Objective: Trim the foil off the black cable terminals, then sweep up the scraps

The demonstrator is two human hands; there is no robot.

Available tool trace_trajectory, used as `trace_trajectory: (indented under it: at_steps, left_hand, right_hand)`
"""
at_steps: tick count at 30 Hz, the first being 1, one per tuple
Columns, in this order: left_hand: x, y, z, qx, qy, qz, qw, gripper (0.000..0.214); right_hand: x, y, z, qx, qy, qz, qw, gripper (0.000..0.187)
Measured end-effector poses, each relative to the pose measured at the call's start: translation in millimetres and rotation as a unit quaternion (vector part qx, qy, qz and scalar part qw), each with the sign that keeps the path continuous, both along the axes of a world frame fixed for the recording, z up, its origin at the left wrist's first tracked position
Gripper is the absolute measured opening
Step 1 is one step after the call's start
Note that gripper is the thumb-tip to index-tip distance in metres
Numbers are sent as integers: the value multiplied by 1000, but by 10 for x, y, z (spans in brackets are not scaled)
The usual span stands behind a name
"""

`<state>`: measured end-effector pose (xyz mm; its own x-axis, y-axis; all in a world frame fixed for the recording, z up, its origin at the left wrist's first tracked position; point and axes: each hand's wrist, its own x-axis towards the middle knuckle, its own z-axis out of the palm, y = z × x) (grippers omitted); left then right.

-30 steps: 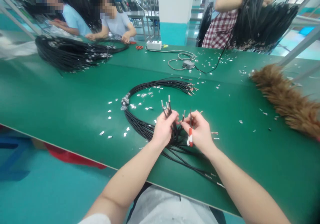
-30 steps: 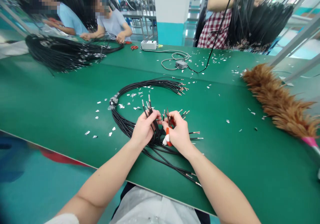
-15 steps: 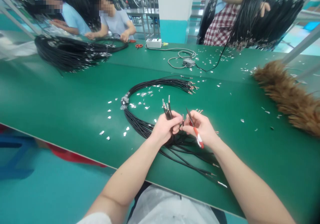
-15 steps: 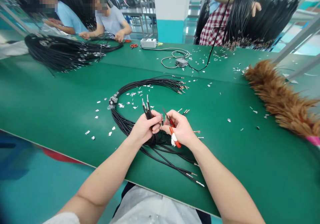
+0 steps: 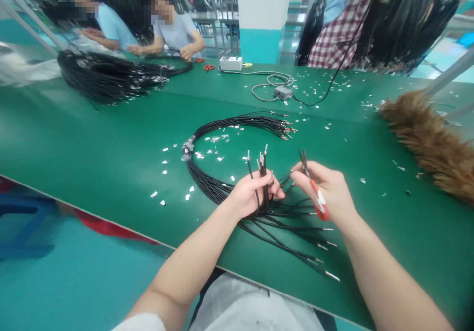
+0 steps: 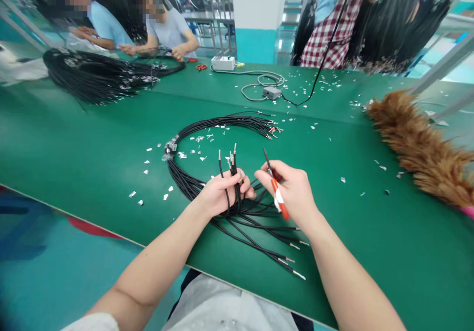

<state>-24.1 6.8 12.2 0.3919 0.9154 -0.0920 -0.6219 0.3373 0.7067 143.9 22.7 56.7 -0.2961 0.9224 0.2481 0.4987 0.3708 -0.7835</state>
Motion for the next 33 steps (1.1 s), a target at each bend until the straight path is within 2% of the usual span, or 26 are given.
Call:
trace_trajectory:
  at_steps: [2,4,7,10,15,18,22,24,26,30,33]
  left_hand:
    - [23,-13,10,-10,-7,48,999,19]
    - [54,-26,8,-13,13,119,993,18]
    - [95,-53,2,2,52,192,980,15]
    - [123,-73,3,23,71,217,973,13]
    - [155,-79,0,34,82,249,964,12]
    - [176,-97,-3,54,100,254,960,11]
    - [194,-128,-8,66,122,283,949,9]
    - [192,-126,-18,66,123,280,950,10]
    - [186,-108,-28,66,133,262,954,10]
    - [181,-68,-33,73,194,243,948,17]
    - [209,-76,-30,63,204,191,958,20]
  right_hand:
    - [-3,-104,43,-83,-13,71,994,26]
    - [-40,-189,9,-158,-22,124,979,33]
    - [-104,-247,-96,-215,-17,120,969,40]
    - [-134,-248,-148,-241,-3,90,966,41]
    - [-141,-260,-117,-286,29,82,954,38]
    - [-153,-284,-133,-305,88,86,944,36]
    - [-200,-337,-223,-332,199,115,915,37]
    - [-218,-361,-251,-330,232,109,909,37]
    - [-204,-362,-232,-306,240,81,918,35]
    - [-66,-226,-62,-151,209,-1,966,23]
    - [37,-33,43,-52,214,-13,975,31]
